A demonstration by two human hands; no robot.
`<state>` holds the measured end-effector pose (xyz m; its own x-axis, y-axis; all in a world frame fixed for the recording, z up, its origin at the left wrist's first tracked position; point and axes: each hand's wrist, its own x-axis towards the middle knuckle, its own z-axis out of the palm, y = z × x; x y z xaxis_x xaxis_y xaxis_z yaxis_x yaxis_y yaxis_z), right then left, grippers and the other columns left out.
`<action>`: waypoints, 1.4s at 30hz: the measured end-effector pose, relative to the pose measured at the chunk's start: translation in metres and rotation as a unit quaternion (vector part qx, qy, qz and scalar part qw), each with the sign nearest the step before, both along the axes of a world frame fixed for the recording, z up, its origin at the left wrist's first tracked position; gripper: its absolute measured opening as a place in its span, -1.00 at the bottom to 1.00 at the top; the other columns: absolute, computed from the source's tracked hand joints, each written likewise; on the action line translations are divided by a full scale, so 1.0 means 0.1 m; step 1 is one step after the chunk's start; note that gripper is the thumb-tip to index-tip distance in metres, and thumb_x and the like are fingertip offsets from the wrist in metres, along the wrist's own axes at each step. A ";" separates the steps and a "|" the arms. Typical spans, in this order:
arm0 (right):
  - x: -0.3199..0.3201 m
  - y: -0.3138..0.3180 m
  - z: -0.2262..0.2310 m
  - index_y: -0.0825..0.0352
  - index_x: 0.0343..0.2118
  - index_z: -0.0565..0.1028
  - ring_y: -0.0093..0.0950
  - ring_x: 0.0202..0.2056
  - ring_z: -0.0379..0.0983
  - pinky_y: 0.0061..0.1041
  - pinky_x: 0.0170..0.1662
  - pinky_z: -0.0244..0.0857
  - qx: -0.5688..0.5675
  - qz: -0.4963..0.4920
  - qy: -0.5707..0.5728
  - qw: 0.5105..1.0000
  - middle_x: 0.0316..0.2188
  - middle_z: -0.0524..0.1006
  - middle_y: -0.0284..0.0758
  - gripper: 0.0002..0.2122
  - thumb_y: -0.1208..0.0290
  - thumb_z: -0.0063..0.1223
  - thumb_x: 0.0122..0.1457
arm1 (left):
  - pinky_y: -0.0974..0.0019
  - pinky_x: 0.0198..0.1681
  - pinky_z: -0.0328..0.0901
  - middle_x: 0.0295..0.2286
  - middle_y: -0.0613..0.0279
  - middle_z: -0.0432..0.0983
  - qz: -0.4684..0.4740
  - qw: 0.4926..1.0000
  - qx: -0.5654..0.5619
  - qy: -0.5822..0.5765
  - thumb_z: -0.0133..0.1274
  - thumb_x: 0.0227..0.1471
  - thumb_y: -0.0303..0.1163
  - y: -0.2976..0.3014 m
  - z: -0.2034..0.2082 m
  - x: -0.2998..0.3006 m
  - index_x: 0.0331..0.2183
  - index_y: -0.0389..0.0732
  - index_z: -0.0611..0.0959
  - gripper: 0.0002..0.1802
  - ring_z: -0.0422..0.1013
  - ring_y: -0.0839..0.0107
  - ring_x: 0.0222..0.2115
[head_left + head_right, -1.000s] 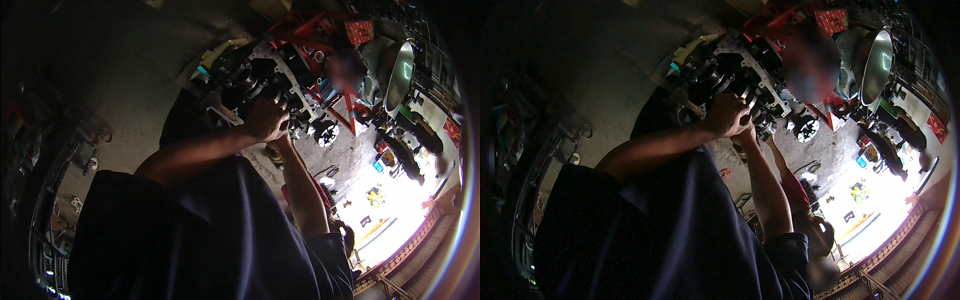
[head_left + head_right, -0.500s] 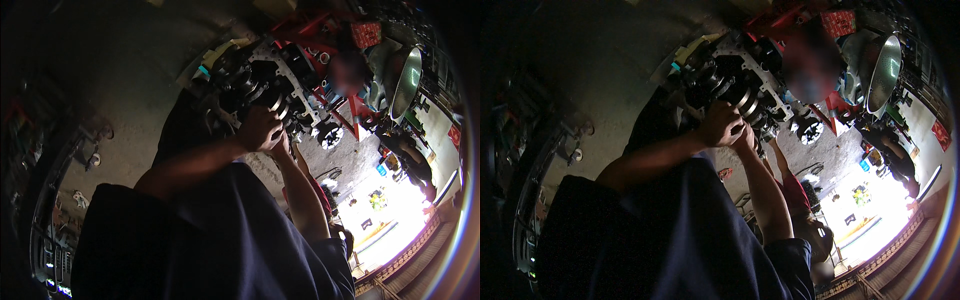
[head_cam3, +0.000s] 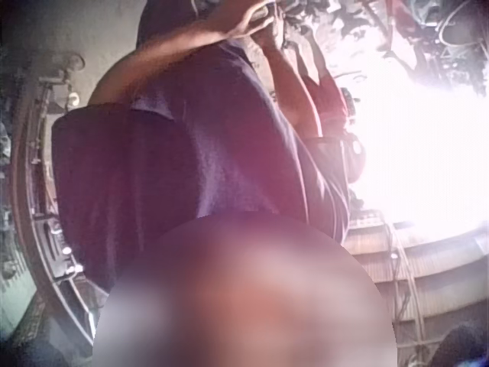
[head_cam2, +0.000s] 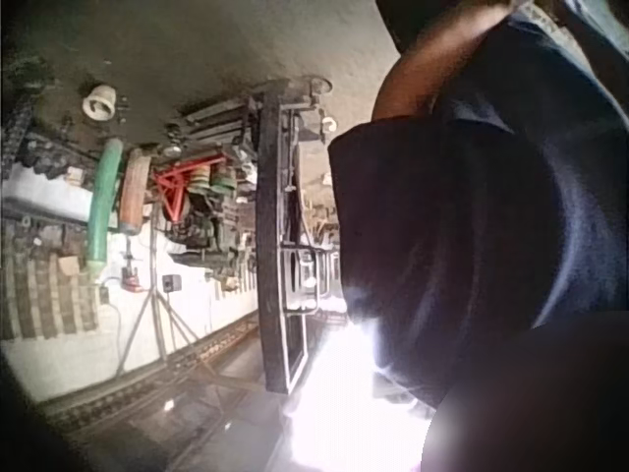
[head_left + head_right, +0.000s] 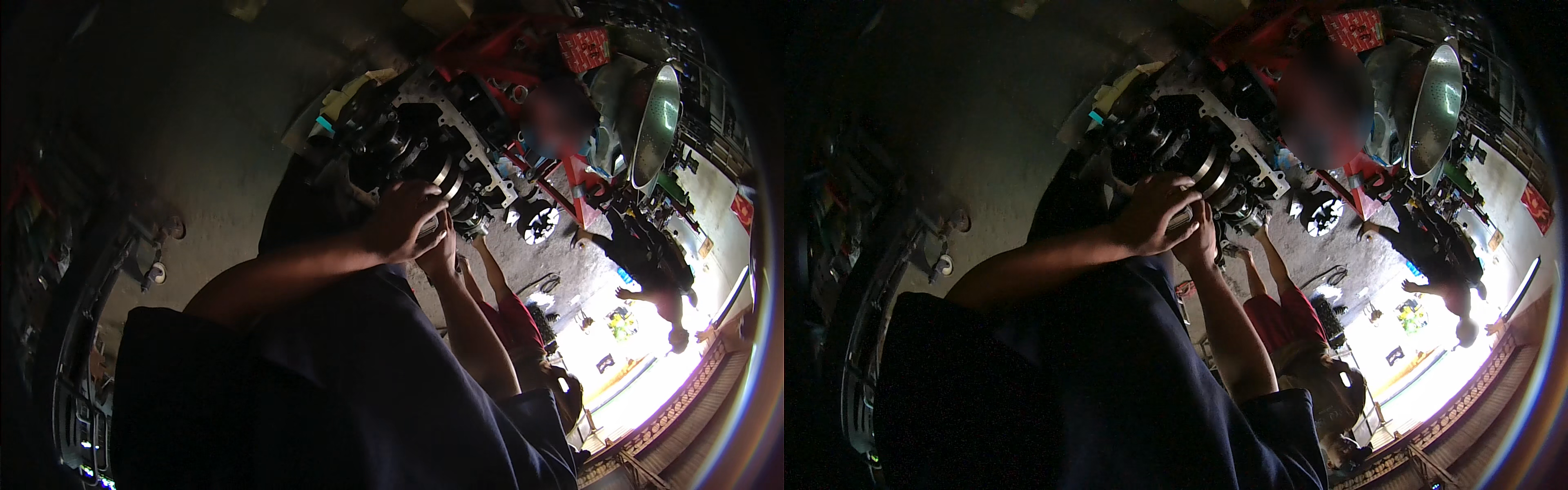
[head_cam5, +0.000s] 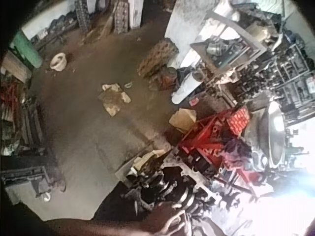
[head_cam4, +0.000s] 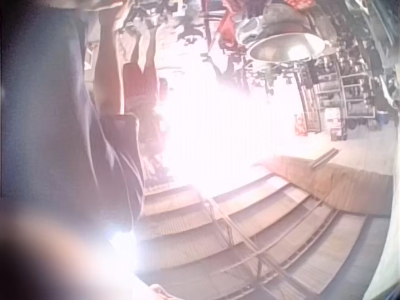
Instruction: The person cleans the crankshaft and engine block with a cloth, then uses a torque wrench to tighten bolts on the crankshaft. Another person assists by holding the crankshaft in place.
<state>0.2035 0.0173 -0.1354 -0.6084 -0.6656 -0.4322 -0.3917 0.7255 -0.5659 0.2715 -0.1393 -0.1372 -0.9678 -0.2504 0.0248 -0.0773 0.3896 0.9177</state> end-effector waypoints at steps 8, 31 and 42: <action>-0.12 0.18 0.07 0.34 -0.02 0.37 -0.11 0.02 0.37 -0.27 0.02 0.30 -0.011 0.043 -0.073 0.996 -0.05 0.40 -0.07 -0.49 0.48 0.23 -0.11 | 0.10 -0.03 0.25 -0.28 0.18 0.52 -0.001 0.999 0.040 0.026 0.16 -0.03 -0.13 -0.01 0.08 -0.32 -0.33 -0.15 0.64 -0.70 0.43 0.20 -0.19; -0.63 0.31 -0.70 0.19 0.21 0.23 -0.26 0.22 0.16 -0.16 0.27 -0.06 0.165 0.107 0.000 0.981 0.16 0.30 -0.20 -0.46 0.27 0.06 0.15 | 0.16 -0.04 0.31 -0.35 0.23 0.60 -0.020 0.994 0.002 0.106 0.25 -0.23 -0.16 -0.02 -0.32 -1.06 -0.45 -0.16 0.70 -0.70 0.50 0.26 -0.25; -0.66 -0.21 -0.58 0.31 0.18 0.24 -0.37 0.21 0.17 -0.32 0.26 0.05 0.175 0.177 0.019 0.968 0.14 0.30 -0.17 -0.59 0.42 -0.16 0.27 | 0.17 -0.19 0.40 -0.42 0.11 0.60 -0.083 0.985 0.137 0.072 0.28 -0.20 -0.18 -0.41 -0.47 -1.23 -0.47 -0.22 0.70 -0.70 0.52 0.17 -0.33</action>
<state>0.1379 -0.0042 -0.1932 -0.3888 -0.6526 -0.6503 -0.6665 0.6866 -0.2905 0.1482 -0.1804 -0.1841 -0.9873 -0.1063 0.1177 0.1044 0.1230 0.9869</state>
